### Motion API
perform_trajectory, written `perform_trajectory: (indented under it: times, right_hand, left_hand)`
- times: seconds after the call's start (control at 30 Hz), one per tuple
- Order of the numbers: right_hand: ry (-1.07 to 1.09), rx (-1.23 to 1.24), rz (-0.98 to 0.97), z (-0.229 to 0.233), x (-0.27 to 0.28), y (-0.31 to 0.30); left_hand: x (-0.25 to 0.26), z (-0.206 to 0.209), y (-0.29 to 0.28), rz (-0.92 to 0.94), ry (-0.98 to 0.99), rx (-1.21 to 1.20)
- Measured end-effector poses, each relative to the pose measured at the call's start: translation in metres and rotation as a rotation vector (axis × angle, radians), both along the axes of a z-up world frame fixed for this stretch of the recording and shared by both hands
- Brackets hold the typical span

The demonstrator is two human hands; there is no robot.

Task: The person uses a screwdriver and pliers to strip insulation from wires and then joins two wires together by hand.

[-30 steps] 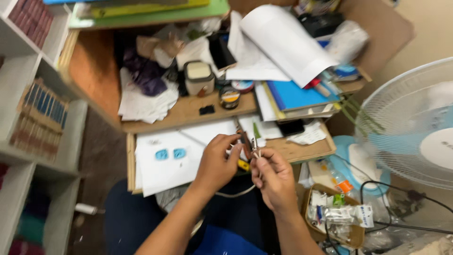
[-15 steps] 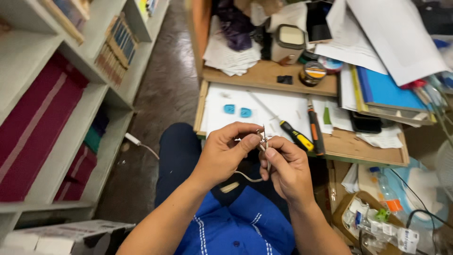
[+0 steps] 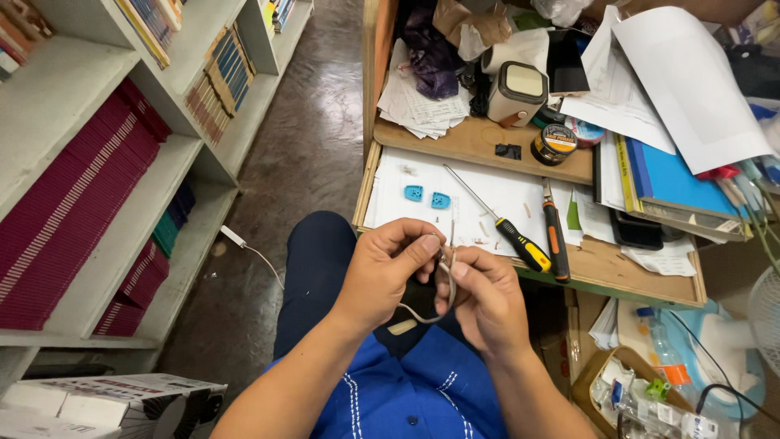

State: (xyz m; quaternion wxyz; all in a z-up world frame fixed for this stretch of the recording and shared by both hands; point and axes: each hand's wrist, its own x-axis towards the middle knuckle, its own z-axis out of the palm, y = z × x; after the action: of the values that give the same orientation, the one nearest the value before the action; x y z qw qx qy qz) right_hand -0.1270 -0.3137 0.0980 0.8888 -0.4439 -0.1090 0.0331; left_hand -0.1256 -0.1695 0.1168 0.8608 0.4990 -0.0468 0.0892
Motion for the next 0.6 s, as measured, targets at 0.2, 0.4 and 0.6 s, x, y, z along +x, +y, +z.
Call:
perform_trajectory:
  times: [0.2, 0.4, 0.6]
  right_hand:
    - [-0.012, -0.028, -0.011, 0.011, -0.007, -0.002]
    - [-0.145, -0.076, -0.032, 0.0, -0.003, -0.007]
    - [-0.318, -0.185, -0.135, 0.01, -0.004, -0.003]
  left_hand:
    - [0.001, 0.006, 0.002, -0.046, -0.034, 0.057]
    - [0.001, 0.017, 0.006, 0.096, -0.045, 0.199]
    - [-0.001, 0.013, 0.001, 0.275, 0.013, 0.284]
